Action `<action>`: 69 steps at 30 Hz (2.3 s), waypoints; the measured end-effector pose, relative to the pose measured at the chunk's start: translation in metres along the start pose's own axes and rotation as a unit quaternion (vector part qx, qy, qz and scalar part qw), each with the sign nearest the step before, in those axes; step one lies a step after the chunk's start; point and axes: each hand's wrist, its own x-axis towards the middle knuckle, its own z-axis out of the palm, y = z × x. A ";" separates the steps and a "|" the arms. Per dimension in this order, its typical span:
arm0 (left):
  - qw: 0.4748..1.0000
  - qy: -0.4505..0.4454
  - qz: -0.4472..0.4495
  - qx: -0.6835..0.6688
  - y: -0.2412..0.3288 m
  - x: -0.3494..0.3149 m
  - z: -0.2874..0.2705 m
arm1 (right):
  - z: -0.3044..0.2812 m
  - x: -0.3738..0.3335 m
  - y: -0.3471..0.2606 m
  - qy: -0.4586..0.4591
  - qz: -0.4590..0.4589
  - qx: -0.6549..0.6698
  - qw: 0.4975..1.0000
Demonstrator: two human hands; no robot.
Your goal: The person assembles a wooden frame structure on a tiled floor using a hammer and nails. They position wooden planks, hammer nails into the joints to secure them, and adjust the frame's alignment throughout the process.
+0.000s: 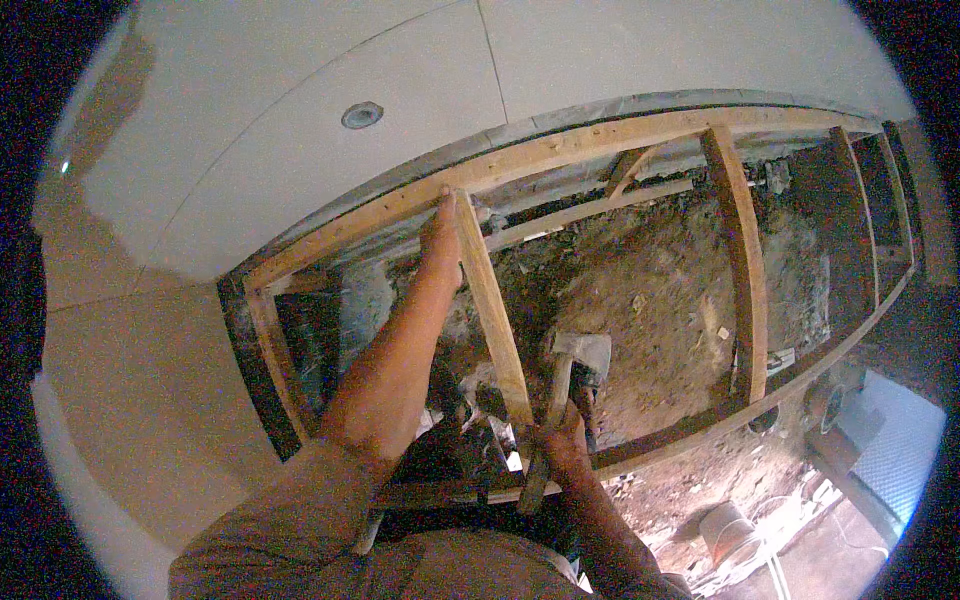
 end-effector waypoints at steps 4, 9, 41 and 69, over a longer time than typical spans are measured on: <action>0.998 -0.015 -0.029 0.057 -0.053 -0.089 -0.039 | 0.010 -0.024 0.039 0.068 -0.258 -0.328 0.906; 0.992 -0.055 -0.099 0.060 -0.088 -0.127 -0.033 | 0.036 -0.029 -0.018 0.051 -0.051 -0.101 0.992; 0.991 0.016 -0.097 0.086 -0.089 -0.112 -0.035 | 0.103 0.047 -0.114 0.029 0.030 0.180 0.983; 0.988 -0.030 -0.154 0.017 -0.130 -0.086 -0.046 | 0.084 0.079 -0.054 0.027 -0.092 -0.057 0.994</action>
